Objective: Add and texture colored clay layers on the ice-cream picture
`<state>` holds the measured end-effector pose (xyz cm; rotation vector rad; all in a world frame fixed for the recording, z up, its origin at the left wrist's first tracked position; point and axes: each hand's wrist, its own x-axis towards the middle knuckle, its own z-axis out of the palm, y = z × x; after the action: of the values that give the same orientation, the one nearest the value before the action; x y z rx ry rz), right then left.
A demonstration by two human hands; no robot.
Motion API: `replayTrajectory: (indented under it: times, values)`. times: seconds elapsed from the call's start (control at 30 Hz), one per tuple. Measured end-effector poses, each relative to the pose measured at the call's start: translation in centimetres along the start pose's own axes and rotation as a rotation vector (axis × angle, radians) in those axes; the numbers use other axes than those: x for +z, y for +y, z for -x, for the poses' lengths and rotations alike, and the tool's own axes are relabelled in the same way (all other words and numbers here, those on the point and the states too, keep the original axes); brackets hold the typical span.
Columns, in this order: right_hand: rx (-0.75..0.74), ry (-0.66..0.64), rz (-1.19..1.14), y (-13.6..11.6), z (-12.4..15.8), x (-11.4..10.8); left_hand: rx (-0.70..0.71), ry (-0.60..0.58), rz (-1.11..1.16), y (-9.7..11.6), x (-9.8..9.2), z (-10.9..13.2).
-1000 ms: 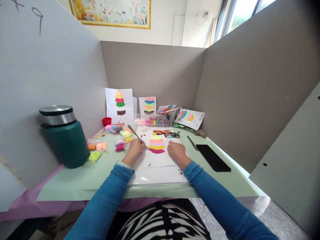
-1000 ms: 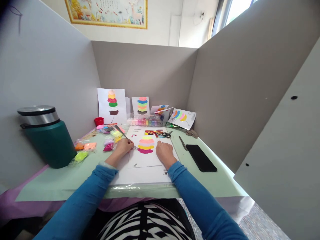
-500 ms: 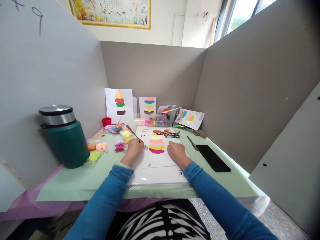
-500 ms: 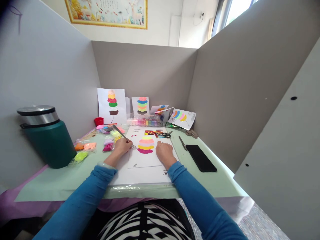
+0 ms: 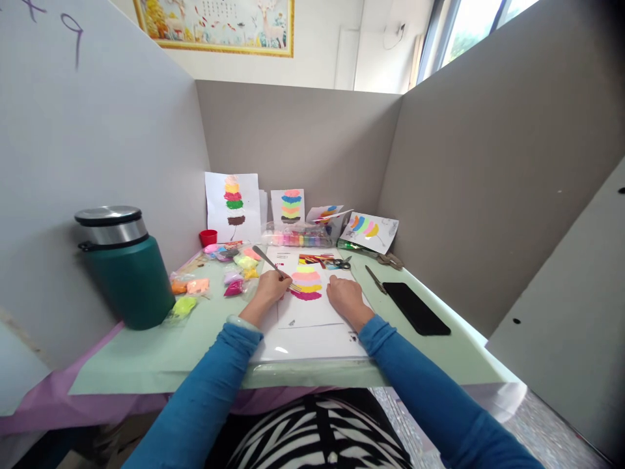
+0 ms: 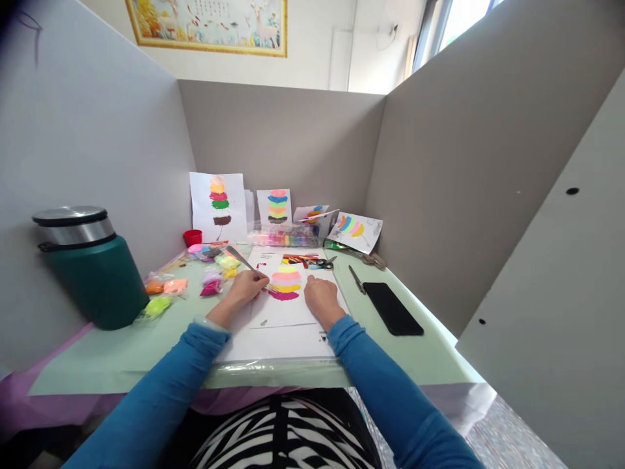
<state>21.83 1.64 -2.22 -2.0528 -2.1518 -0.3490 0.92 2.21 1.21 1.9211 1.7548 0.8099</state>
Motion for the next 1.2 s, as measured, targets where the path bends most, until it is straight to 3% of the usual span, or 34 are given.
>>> replayTrajectory:
  times: [0.1,0.3,0.57,0.8,1.2]
  values:
    - [0.003,-0.007,0.005,0.0,0.1,-0.1,0.029,-0.029,-0.052,0.2,0.6,0.0]
    - [-0.006,0.004,0.022,0.0,0.0,0.0,-0.002,0.049,-0.194,-0.3,0.6,-0.5]
    - [-0.001,0.008,0.0,0.0,-0.1,0.1,0.022,0.028,-0.007,0.3,0.9,-0.3]
    - [0.005,0.005,-0.001,0.0,-0.1,0.2,0.035,-0.016,-0.097,0.7,2.0,-0.6]
    - [0.002,-0.017,0.018,-0.1,0.1,-0.4,0.006,0.029,-0.176,0.3,1.6,-0.5]
